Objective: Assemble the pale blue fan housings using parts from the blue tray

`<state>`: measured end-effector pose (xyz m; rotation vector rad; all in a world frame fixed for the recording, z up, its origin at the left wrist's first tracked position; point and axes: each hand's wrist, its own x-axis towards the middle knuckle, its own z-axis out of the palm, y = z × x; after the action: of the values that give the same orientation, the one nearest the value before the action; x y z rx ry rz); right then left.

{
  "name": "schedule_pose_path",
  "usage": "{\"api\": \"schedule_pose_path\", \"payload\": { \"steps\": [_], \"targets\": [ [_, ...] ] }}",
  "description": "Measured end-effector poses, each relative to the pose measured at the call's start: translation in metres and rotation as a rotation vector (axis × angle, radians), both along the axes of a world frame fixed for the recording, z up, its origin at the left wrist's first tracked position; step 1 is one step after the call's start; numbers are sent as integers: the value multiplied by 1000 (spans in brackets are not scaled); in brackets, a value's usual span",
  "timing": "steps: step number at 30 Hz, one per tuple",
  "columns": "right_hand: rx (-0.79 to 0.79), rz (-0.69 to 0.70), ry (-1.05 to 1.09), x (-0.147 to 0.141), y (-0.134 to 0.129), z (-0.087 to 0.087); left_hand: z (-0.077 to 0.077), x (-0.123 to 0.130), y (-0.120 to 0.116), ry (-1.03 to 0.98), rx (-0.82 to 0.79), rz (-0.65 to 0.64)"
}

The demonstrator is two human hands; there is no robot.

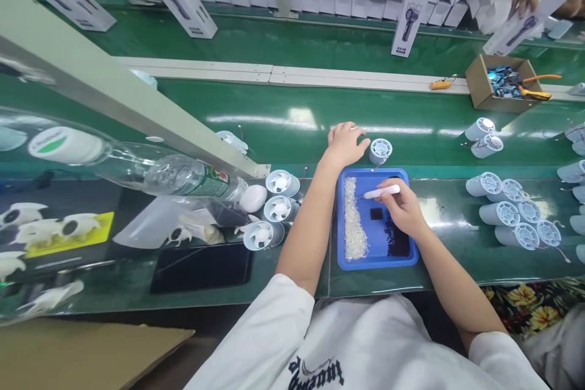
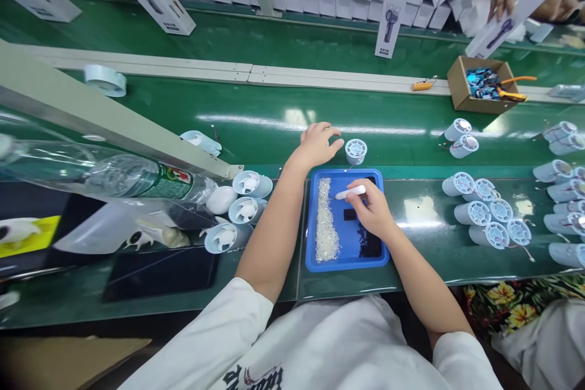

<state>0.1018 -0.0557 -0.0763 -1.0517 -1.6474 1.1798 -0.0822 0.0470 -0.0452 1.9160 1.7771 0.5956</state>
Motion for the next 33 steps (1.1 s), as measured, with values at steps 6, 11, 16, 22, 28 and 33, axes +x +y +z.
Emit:
{"api": "schedule_pose_path", "payload": {
  "steps": [6, 11, 16, 22, 28, 33],
  "targets": [
    [21, 1, -31, -1, 0, 1, -2, -1, 0, 49, -35, 1],
    [151, -73, -154, 1, -1, 12, -2, 0, 2, -28, 0, 46],
    [380, -311, -234, 7, 0, 23, -7, -5, 4, -61, 90, 156],
    [385, -374, -233, 10, 3, 24, -6, -13, 3, -120, 9, 244],
    [349, -339, -225, 10, 4, 22, 8, -13, 3, -262, 31, 232],
    [385, -381, -230, 10, 3, 22, 23, -12, -1, -476, 172, 242]
  ]
}}
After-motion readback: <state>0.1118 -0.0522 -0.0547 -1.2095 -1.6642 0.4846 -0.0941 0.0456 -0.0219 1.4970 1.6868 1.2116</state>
